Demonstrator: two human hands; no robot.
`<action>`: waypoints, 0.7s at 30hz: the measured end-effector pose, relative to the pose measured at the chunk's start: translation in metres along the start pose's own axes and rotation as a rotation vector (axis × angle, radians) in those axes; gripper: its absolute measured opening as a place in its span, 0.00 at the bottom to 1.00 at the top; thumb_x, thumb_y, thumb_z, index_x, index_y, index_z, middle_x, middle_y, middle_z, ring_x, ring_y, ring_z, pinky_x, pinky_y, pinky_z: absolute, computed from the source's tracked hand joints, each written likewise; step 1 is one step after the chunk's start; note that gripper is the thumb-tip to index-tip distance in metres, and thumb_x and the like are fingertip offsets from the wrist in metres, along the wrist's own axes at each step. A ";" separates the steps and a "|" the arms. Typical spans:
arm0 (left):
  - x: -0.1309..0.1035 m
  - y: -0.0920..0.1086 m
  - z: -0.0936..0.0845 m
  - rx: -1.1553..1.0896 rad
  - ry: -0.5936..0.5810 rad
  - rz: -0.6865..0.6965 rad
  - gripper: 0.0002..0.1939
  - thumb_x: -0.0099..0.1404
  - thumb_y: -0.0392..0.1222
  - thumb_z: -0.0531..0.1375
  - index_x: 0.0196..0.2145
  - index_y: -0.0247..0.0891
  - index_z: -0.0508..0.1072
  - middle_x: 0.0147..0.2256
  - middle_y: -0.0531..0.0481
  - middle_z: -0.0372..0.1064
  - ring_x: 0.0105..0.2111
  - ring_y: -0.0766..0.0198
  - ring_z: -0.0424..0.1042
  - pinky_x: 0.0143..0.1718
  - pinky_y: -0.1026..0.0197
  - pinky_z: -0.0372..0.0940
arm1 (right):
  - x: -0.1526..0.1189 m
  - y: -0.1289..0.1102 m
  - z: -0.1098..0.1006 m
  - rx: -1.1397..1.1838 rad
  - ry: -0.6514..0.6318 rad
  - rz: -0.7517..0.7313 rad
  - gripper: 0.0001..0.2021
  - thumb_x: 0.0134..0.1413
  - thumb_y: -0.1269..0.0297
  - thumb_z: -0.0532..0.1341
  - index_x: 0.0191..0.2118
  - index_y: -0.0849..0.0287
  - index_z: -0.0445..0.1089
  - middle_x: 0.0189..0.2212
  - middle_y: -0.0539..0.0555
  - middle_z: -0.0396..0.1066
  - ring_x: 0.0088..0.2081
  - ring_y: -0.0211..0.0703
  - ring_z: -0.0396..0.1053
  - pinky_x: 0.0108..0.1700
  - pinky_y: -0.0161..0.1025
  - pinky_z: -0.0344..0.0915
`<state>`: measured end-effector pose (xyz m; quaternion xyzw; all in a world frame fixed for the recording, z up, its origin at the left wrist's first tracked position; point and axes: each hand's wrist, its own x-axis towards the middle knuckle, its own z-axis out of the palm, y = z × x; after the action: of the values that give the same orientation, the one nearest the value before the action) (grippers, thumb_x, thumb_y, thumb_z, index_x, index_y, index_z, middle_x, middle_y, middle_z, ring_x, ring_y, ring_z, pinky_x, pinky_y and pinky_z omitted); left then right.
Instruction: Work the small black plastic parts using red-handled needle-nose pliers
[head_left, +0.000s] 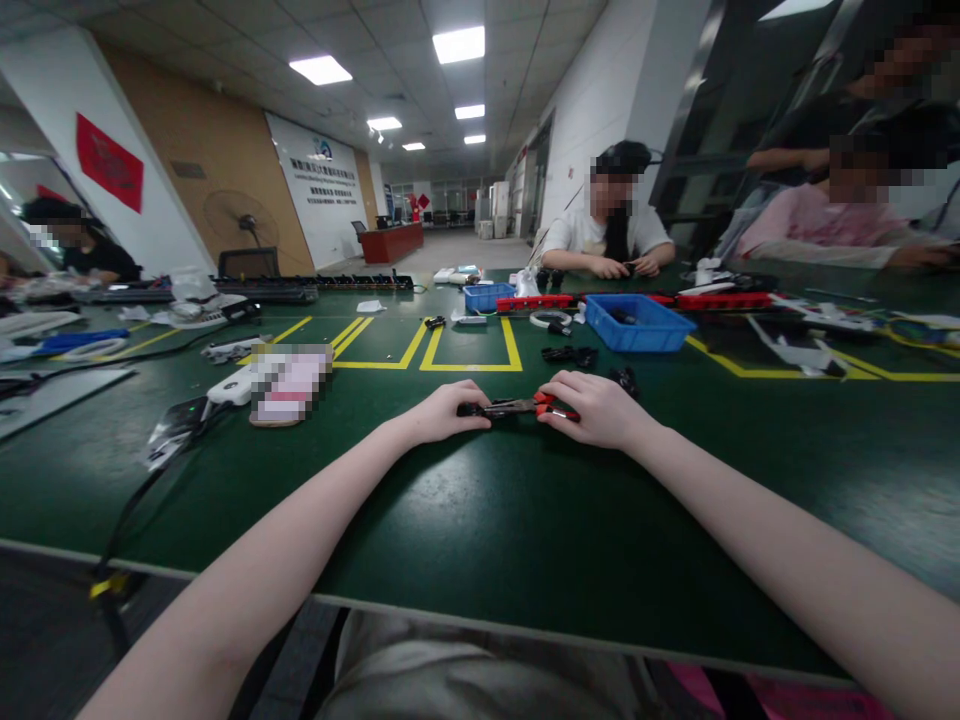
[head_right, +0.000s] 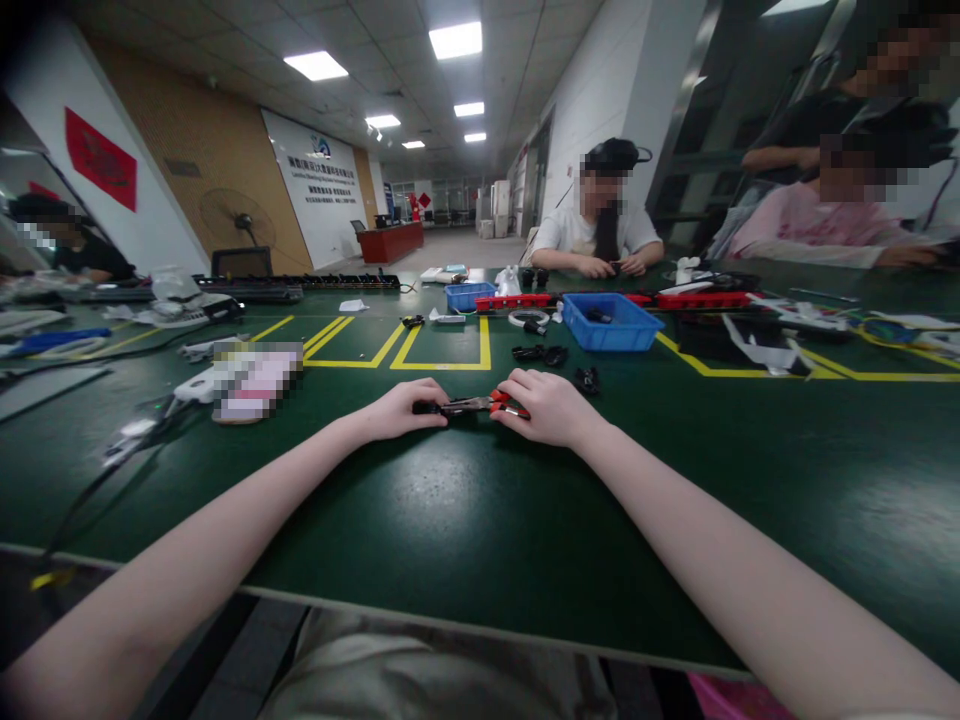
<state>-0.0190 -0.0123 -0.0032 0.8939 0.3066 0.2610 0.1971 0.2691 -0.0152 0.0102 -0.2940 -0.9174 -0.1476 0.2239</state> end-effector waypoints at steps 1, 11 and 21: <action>0.000 0.000 0.000 -0.002 -0.003 -0.004 0.08 0.64 0.41 0.64 0.40 0.36 0.76 0.41 0.46 0.69 0.42 0.59 0.72 0.47 0.57 0.66 | 0.000 0.001 0.000 0.001 -0.003 0.000 0.18 0.62 0.51 0.55 0.45 0.59 0.71 0.41 0.61 0.74 0.41 0.50 0.72 0.41 0.45 0.68; 0.000 0.002 -0.001 0.007 -0.020 0.007 0.08 0.65 0.41 0.64 0.41 0.37 0.76 0.42 0.46 0.70 0.43 0.59 0.72 0.48 0.57 0.66 | -0.001 0.009 0.001 0.012 0.021 -0.025 0.21 0.59 0.47 0.58 0.46 0.59 0.72 0.40 0.61 0.75 0.40 0.51 0.73 0.42 0.47 0.69; 0.000 -0.001 0.003 -0.011 -0.011 0.000 0.08 0.65 0.42 0.63 0.40 0.37 0.76 0.42 0.46 0.70 0.43 0.59 0.71 0.48 0.57 0.66 | -0.003 0.003 0.002 0.017 0.038 -0.010 0.19 0.58 0.48 0.60 0.45 0.59 0.71 0.38 0.59 0.74 0.39 0.48 0.73 0.40 0.43 0.69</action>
<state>-0.0177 -0.0120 -0.0055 0.8942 0.3043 0.2575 0.2037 0.2722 -0.0140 0.0075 -0.2845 -0.9158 -0.1464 0.2429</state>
